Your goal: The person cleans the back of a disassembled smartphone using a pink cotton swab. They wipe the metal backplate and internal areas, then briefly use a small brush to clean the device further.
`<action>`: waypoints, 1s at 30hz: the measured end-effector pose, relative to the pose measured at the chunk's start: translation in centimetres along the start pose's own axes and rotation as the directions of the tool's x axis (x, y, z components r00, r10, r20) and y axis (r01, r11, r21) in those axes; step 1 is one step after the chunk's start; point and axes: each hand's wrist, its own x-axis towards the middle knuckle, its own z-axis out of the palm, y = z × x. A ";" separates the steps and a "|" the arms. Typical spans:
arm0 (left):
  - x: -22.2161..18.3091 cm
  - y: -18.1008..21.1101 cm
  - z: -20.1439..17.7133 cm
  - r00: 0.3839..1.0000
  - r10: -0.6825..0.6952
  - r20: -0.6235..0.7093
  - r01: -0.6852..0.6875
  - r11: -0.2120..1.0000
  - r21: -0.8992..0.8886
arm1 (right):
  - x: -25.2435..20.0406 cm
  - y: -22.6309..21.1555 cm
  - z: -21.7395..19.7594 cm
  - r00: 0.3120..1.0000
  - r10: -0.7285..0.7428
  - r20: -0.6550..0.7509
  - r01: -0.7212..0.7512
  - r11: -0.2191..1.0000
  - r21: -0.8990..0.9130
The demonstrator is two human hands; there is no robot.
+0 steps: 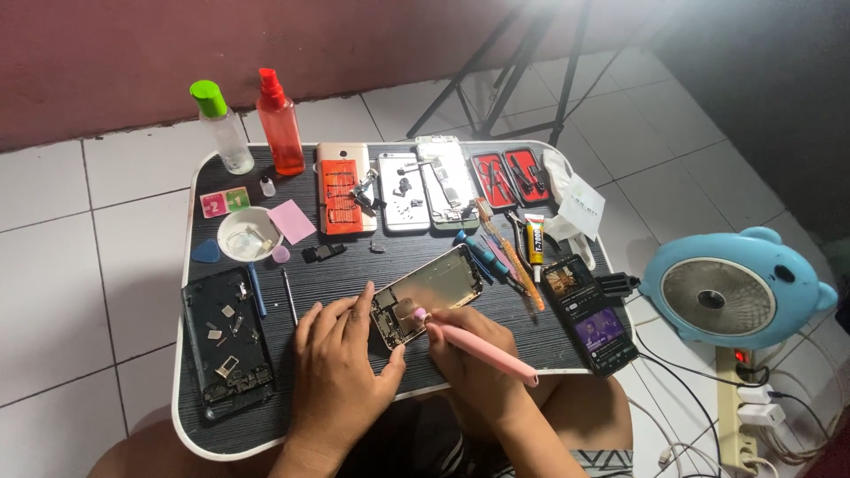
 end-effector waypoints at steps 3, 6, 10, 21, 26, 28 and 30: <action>0.0 0.0 -0.1 0.999 -0.019 0.044 0.020 1.000 -0.012 | 0.1 -0.1 0.1 0.999 0.006 -0.035 -0.004 0.999 0.040; 0.0 0.0 0.1 1.000 -0.004 0.008 0.004 1.000 -0.012 | -0.1 0.1 -0.1 1.000 0.005 0.025 -0.005 1.000 -0.016; 0.0 0.0 0.1 1.000 -0.002 0.000 0.002 1.000 -0.004 | -0.1 0.1 0.0 0.999 0.028 -0.031 -0.027 0.999 0.031; 0.3 0.0 -0.1 1.000 0.009 0.014 -0.009 1.000 -0.007 | 0.2 -0.4 -0.2 0.998 0.070 0.007 -0.070 0.998 0.009; 0.1 -0.2 0.1 1.000 0.011 0.024 -0.010 1.000 -0.017 | 0.0 -0.3 0.0 0.996 0.091 -0.025 -0.090 0.995 0.032; 0.3 -0.2 0.1 0.999 0.012 0.030 -0.011 0.999 -0.032 | 0.1 -0.2 0.0 0.996 0.094 -0.004 -0.094 0.994 0.048; 0.3 -0.2 0.2 1.000 0.026 0.008 -0.025 0.998 -0.051 | -0.1 0.0 0.1 0.996 0.077 -0.040 -0.077 0.997 -0.002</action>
